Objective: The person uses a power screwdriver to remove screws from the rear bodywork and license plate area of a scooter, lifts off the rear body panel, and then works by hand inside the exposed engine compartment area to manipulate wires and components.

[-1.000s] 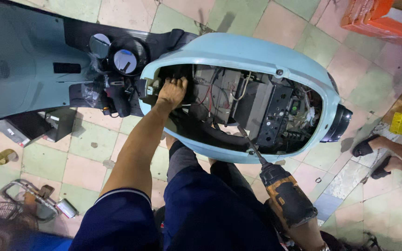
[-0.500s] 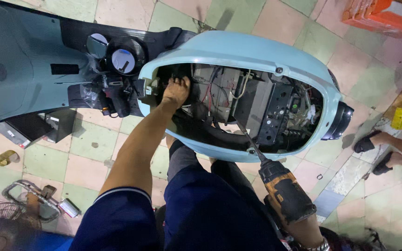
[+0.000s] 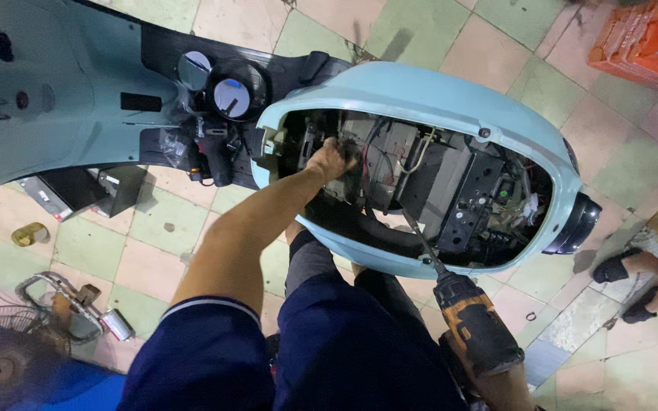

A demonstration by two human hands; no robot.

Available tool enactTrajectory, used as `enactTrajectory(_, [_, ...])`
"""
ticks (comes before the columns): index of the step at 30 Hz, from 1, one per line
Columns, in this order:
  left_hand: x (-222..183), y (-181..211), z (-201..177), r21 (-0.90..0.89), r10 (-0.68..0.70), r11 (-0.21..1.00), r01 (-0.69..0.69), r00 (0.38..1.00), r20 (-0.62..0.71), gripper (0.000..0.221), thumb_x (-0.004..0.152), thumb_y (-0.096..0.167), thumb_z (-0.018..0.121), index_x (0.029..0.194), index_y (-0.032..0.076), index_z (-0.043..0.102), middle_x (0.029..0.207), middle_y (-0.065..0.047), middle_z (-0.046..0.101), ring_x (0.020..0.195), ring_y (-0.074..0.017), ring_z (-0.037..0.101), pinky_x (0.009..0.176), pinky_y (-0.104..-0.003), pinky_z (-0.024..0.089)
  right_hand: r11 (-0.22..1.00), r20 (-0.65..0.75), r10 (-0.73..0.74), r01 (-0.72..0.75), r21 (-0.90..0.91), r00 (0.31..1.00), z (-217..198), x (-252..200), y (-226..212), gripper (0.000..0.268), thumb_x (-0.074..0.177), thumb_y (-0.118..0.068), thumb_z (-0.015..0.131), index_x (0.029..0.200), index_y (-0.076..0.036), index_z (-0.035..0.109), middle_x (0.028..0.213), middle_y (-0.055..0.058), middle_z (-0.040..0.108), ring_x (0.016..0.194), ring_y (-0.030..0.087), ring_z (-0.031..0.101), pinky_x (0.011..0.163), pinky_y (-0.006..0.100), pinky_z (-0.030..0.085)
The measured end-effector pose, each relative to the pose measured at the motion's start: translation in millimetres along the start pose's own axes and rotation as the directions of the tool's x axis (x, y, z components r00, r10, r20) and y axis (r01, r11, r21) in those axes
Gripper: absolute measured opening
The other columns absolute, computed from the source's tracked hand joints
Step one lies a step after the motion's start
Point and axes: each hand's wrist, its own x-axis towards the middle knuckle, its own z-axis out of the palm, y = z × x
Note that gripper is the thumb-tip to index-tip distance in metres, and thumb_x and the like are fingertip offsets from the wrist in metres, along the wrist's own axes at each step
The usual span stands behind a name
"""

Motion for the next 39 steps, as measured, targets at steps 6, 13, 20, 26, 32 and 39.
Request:
enactTrajectory(6, [6.9, -16.7, -29.8, 0.004, 0.119, 0.993, -0.119, 0.990, 0.079, 0.061, 0.103, 0.026, 0.052, 0.159, 0.031, 0.028, 0.156, -0.010, 0.044, 0.147, -0.0352, 0.037, 0.119, -0.056, 0.021, 0.993, -0.019, -0.003, 0.005, 0.116, 1.000, 5.0, 3.9, 1.3, 0.032, 0.076, -0.028, 0.077, 0.102, -0.009, 0.073, 0.098, 0.010, 0.075, 0.092, 0.030, 0.073, 0.082, 0.042, 0.058])
enactTrajectory(13, [56.5, -15.8, -36.5, -0.034, 0.020, 0.999, -0.017, 0.997, 0.080, 0.051, 0.100, 0.025, 0.060, 0.148, 0.022, 0.043, 0.149, -0.010, 0.052, 0.140, -0.0338, 0.045, 0.112, -0.053, 0.030, 0.995, 0.019, -0.097, 0.097, -0.018, 0.995, 20.4, 3.5, 10.8, 0.032, 0.077, -0.025, 0.075, 0.104, -0.010, 0.072, 0.101, 0.010, 0.074, 0.095, 0.031, 0.071, 0.084, 0.044, 0.056])
enactTrajectory(20, [46.2, -22.1, -39.1, -0.071, -0.039, 0.996, 0.046, 0.994, 0.098, 0.043, 0.096, 0.025, 0.069, 0.136, 0.013, 0.062, 0.141, -0.009, 0.062, 0.131, -0.0321, 0.054, 0.104, -0.048, 0.040, 0.990, 0.046, -0.127, 0.129, -0.056, 0.991, 27.0, -4.8, 16.5, 0.032, 0.077, -0.023, 0.072, 0.106, -0.011, 0.072, 0.103, 0.010, 0.073, 0.099, 0.032, 0.069, 0.087, 0.045, 0.053])
enactTrajectory(26, [-11.1, -65.9, -79.2, -0.189, -0.057, 0.977, 0.096, 0.978, 0.202, 0.050, 0.088, 0.024, 0.079, 0.134, 0.008, 0.067, 0.141, -0.011, 0.064, 0.132, -0.0313, 0.057, 0.104, -0.045, 0.046, 0.978, 0.051, -0.173, 0.178, -0.106, 0.984, 34.5, -16.1, 23.2, 0.032, 0.077, -0.021, 0.070, 0.107, -0.011, 0.072, 0.105, 0.011, 0.073, 0.102, 0.032, 0.068, 0.089, 0.046, 0.052])
enactTrajectory(32, [17.7, -87.8, -82.6, -0.264, -0.284, 0.927, 0.267, 0.959, -0.028, 0.056, 0.090, 0.026, 0.076, 0.141, 0.009, 0.058, 0.148, -0.012, 0.054, 0.137, -0.0328, 0.049, 0.110, -0.047, 0.040, 0.970, 0.057, -0.200, 0.205, -0.132, 0.978, 37.2, -17.3, 25.0, 0.033, 0.077, -0.019, 0.067, 0.109, -0.012, 0.071, 0.108, 0.011, 0.072, 0.104, 0.033, 0.066, 0.092, 0.048, 0.050])
enactTrajectory(39, [49.3, -100.1, -66.5, -0.351, -0.374, 0.882, 0.315, 0.921, -0.112, 0.064, 0.093, 0.029, 0.072, 0.149, 0.010, 0.047, 0.156, -0.012, 0.043, 0.144, -0.0345, 0.038, 0.116, -0.050, 0.032, 0.929, -0.004, -0.286, 0.276, -0.247, 0.958, 48.1, -24.9, 30.9, 0.039, 0.076, -0.016, 0.063, 0.114, -0.010, 0.069, 0.115, 0.014, 0.070, 0.114, 0.035, 0.063, 0.098, 0.050, 0.045])
